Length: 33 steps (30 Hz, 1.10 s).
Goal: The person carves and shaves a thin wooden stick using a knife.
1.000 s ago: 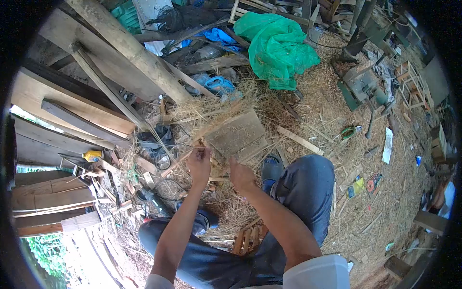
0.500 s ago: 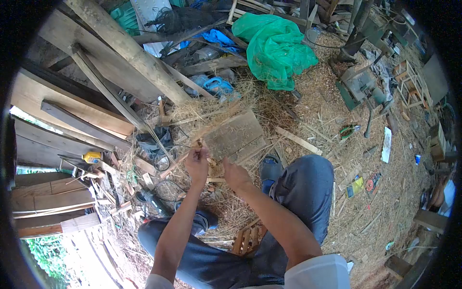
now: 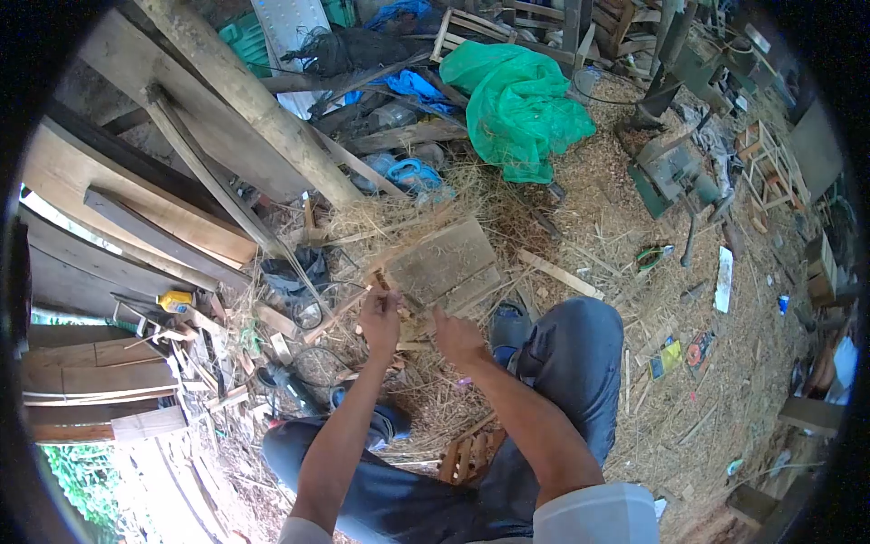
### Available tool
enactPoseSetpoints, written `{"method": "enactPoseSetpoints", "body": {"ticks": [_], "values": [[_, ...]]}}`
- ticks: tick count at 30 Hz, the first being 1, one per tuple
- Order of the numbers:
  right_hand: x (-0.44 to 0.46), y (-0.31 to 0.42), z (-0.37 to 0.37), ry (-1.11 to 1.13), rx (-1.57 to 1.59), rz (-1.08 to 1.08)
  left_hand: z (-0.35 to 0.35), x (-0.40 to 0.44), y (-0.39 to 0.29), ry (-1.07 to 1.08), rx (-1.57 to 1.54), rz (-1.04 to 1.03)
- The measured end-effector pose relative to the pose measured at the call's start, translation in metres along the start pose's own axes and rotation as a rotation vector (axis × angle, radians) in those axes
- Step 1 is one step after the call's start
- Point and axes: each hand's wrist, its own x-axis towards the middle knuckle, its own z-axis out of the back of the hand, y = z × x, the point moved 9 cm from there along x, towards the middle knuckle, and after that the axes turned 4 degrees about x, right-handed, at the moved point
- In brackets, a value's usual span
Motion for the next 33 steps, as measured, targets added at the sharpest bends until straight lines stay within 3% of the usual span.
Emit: {"method": "enactPoseSetpoints", "body": {"ticks": [4,9,11,12,13,15,16,19,20,23,25,26,27,28,29,31,33], "values": [[0.006,0.005,0.017,-0.085,0.130,-0.130,0.003,0.010,0.005,0.034,-0.127,0.088],[0.033,0.016,0.074,-0.419,0.662,-0.142,0.022,0.021,-0.030,0.102,-0.418,0.164],[0.047,0.024,0.069,-0.406,0.787,-0.041,0.029,0.023,-0.049,0.215,-0.364,0.099],[0.052,0.028,0.071,-0.400,0.917,0.022,0.043,0.025,-0.061,0.173,-0.367,0.087],[0.048,0.044,0.088,-0.385,0.907,0.065,0.052,0.023,-0.077,0.197,-0.375,0.062],[0.035,0.065,0.082,0.018,1.184,-0.125,0.069,0.024,-0.095,0.204,-0.447,0.046],[0.031,0.077,0.090,0.044,1.161,-0.094,0.082,0.026,-0.098,0.159,-0.454,0.043],[0.016,0.117,0.103,0.246,1.478,-0.120,0.097,0.024,-0.098,0.242,-0.753,0.203],[0.013,0.126,0.109,0.263,1.454,-0.096,0.108,0.023,-0.100,0.210,-0.765,0.189],[0.004,0.151,0.122,0.344,1.519,0.016,0.114,0.010,-0.107,0.240,-1.148,0.430],[-0.001,0.160,0.126,0.377,1.663,-0.004,0.121,0.013,-0.110,0.241,-1.264,0.433],[-0.005,0.164,0.130,0.382,1.643,0.006,0.121,0.012,-0.112,0.263,-1.365,0.452],[-0.009,0.162,0.139,0.273,1.410,-0.016,0.126,0.014,-0.118,0.254,-1.380,0.436],[-0.012,0.158,0.148,0.163,1.178,-0.034,0.134,0.019,-0.129,0.290,-1.164,0.312],[-0.016,0.163,0.150,0.160,1.164,-0.023,0.141,0.021,-0.140,0.320,-0.945,0.194],[-0.023,0.173,0.174,-0.055,0.871,0.155,0.143,0.021,-0.138,0.288,-0.973,0.197],[-0.026,0.175,0.176,-0.036,0.906,0.170,0.146,0.020,-0.132,0.219,-0.899,0.179]]}}
